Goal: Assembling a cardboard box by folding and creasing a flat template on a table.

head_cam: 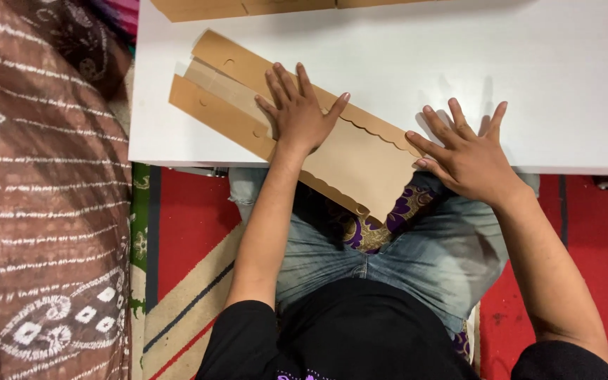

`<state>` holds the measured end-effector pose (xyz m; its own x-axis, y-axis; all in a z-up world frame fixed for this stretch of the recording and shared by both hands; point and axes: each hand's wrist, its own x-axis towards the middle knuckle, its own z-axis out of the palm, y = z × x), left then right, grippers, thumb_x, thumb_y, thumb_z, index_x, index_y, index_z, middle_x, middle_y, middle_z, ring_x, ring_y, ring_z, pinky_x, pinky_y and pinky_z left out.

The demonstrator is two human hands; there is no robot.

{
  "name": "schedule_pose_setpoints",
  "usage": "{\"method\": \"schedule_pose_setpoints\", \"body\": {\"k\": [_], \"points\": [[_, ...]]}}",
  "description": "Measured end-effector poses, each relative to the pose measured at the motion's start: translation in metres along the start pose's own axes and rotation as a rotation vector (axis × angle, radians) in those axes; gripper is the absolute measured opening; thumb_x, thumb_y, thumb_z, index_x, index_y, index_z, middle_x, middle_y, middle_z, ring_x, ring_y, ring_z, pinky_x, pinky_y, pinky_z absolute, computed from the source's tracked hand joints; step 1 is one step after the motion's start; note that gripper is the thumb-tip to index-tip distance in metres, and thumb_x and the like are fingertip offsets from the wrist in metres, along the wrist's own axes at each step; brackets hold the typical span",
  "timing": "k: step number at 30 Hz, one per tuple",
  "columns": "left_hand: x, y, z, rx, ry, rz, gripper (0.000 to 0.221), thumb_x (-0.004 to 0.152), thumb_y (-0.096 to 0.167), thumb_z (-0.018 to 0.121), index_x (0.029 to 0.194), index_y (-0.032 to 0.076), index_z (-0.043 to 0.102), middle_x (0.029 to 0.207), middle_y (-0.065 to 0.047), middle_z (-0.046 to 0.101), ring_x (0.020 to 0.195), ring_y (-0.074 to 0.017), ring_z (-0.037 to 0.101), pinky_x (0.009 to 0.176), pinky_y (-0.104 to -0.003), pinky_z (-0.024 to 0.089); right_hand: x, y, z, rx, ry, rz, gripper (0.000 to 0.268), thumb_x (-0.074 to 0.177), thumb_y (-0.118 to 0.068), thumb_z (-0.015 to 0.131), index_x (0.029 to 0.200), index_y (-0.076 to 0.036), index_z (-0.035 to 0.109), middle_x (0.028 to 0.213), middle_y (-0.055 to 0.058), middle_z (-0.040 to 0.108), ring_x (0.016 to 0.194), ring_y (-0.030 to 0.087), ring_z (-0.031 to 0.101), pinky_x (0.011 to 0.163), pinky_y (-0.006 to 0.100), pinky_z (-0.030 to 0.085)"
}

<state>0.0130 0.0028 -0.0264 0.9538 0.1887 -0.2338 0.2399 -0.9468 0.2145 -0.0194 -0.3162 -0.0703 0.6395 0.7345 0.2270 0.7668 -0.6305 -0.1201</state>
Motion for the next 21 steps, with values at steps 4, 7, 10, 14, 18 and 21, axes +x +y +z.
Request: {"method": "schedule_pose_setpoints", "body": {"k": [4, 7, 10, 14, 18, 21], "points": [[-0.006, 0.005, -0.010, -0.003, -0.042, 0.010, 0.117, 0.086, 0.087, 0.026, 0.163, 0.004, -0.004, 0.166, -0.028, -0.014, 0.152, -0.0457, -0.019, 0.115, -0.074, -0.008, -0.013, 0.006, -0.002, 0.050, 0.007, -0.002, 0.057, 0.107, -0.045, 0.041, 0.162, -0.030, 0.038, 0.175, 0.008, 0.022, 0.163, 0.035, 0.011, 0.101, 0.095, 0.003], [-0.008, 0.004, -0.009, -0.042, -0.032, 0.009, 0.116, 0.088, 0.085, 0.032, 0.162, 0.002, -0.002, 0.166, -0.030, -0.013, 0.151, -0.0464, -0.020, 0.114, -0.074, -0.007, -0.017, 0.008, 0.000, 0.032, 0.004, -0.024, 0.057, 0.107, -0.046, 0.042, 0.162, -0.031, 0.038, 0.173, 0.010, 0.029, 0.162, 0.039, 0.018, 0.101, 0.095, 0.007], [-0.008, 0.003, -0.009, -0.037, -0.023, 0.007, 0.115, 0.089, 0.085, 0.030, 0.162, 0.002, -0.002, 0.165, -0.030, -0.013, 0.151, -0.0463, -0.019, 0.114, -0.074, -0.007, -0.014, 0.010, 0.002, 0.053, 0.017, -0.038, 0.056, 0.107, -0.046, 0.042, 0.160, -0.030, 0.041, 0.175, 0.009, 0.024, 0.161, 0.039, 0.021, 0.102, 0.094, 0.011], [-0.006, 0.003, -0.009, -0.025, -0.037, -0.004, 0.116, 0.088, 0.086, 0.028, 0.162, 0.002, -0.004, 0.165, -0.030, -0.015, 0.151, -0.0459, -0.020, 0.115, -0.074, -0.007, -0.005, 0.010, 0.001, 0.123, 0.003, 0.004, 0.049, 0.107, -0.043, 0.045, 0.152, -0.026, 0.053, 0.174, 0.013, 0.027, 0.162, 0.039, 0.021, 0.109, 0.089, 0.006], [-0.006, 0.002, -0.010, -0.027, -0.044, -0.002, 0.116, 0.087, 0.086, 0.026, 0.162, 0.003, -0.005, 0.165, -0.030, -0.015, 0.151, -0.0466, -0.020, 0.114, -0.074, -0.007, 0.007, 0.008, 0.001, 0.110, -0.018, -0.005, 0.046, 0.107, -0.041, 0.044, 0.149, -0.029, 0.055, 0.173, 0.014, 0.029, 0.160, 0.044, 0.025, 0.106, 0.090, 0.009], [-0.005, -0.002, -0.006, -0.054, -0.006, 0.071, 0.110, 0.097, 0.078, 0.040, 0.161, -0.006, 0.008, 0.160, -0.042, -0.006, 0.149, -0.0597, -0.012, 0.103, -0.086, 0.006, 0.015, 0.010, 0.021, 0.071, -0.059, 0.117, 0.043, 0.107, -0.062, 0.037, 0.138, -0.044, 0.061, 0.176, -0.004, 0.030, 0.165, 0.029, 0.016, 0.116, 0.086, -0.001]]}}
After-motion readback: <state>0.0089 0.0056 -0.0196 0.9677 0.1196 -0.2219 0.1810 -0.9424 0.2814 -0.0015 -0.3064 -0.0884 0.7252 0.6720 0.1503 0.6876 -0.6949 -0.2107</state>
